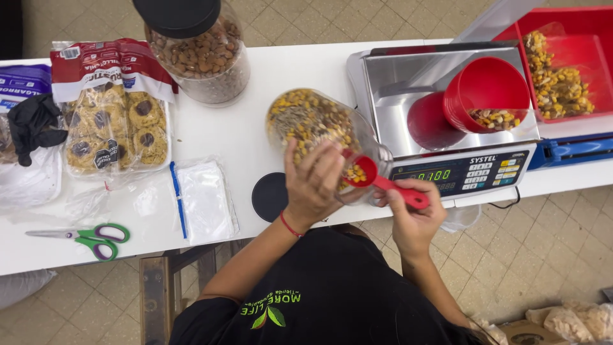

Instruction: Packaging a nut and seed mixture by scooping it from a jar, weighing it on a scale, and placing it into bags.

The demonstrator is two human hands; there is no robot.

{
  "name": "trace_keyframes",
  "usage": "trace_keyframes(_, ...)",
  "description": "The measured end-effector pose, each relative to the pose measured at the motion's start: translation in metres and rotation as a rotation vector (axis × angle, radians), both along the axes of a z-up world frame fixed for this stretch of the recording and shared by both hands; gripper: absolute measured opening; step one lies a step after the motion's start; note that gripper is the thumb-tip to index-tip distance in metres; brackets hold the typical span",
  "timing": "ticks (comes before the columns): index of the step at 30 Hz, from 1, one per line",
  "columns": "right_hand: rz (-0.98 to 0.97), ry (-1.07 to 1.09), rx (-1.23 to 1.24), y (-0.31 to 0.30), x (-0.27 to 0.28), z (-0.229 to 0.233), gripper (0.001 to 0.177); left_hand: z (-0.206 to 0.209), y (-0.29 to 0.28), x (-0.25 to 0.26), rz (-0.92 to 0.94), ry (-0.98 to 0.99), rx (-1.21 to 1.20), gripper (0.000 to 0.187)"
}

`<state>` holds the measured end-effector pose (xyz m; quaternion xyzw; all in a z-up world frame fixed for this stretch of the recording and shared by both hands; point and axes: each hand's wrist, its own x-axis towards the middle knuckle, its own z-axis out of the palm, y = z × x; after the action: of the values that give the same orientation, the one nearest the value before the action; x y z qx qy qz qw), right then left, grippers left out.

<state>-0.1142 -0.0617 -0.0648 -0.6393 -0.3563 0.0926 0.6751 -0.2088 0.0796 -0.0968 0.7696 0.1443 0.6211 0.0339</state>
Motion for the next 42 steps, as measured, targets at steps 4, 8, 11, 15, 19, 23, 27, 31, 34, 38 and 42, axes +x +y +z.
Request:
trace_keyframes(4,0.005,0.160,0.237,0.003,0.009,-0.010,0.029,0.015,0.013,-0.006,-0.023,0.010,-0.106,0.072)
trace_keyframes(8,0.018,0.389,0.376,0.011,0.010,-0.008,0.023,0.022,0.018,-0.005,-0.007,0.055,-0.178,0.086)
trace_keyframes(11,0.021,0.454,0.397,0.014,0.011,-0.008,0.024,0.022,0.019,-0.003,-0.017,0.069,-0.208,0.089)
trace_keyframes(15,0.010,0.500,0.433,0.014,0.027,-0.002,0.026,0.031,0.029,-0.006,-0.066,0.069,-0.235,0.093)
trace_keyframes(19,-0.019,0.620,0.487,0.001,0.044,0.006,0.027,0.038,0.048,-0.007,-0.010,0.043,-0.361,0.101)
trace_keyframes(23,-0.110,0.656,0.552,-0.026,0.065,0.016,0.025,0.032,0.077,-0.007,-0.014,-0.045,-0.552,0.108)
trace_keyframes(27,-0.245,0.576,0.602,-0.067,0.112,0.020,0.026,0.036,0.096,-0.006,-0.077,-0.052,-0.587,0.108)
trace_keyframes(31,-0.310,0.344,0.670,-0.094,0.144,0.046,0.021,0.048,0.086,-0.002,-0.027,0.046,-0.601,0.097)
trace_keyframes(34,-0.474,0.132,0.529,-0.105,0.166,0.052,0.025,0.039,0.084,-0.003,0.021,0.059,-0.612,0.099)
trace_keyframes(38,-0.477,-0.193,0.333,-0.103,0.184,0.051,0.024,0.047,0.078,0.000,0.027,0.055,-0.608,0.094)
trace_keyframes(42,-0.458,-0.266,0.242,-0.089,0.186,0.058,0.032,0.039,0.080,-0.002,0.022,0.060,-0.604,0.094)
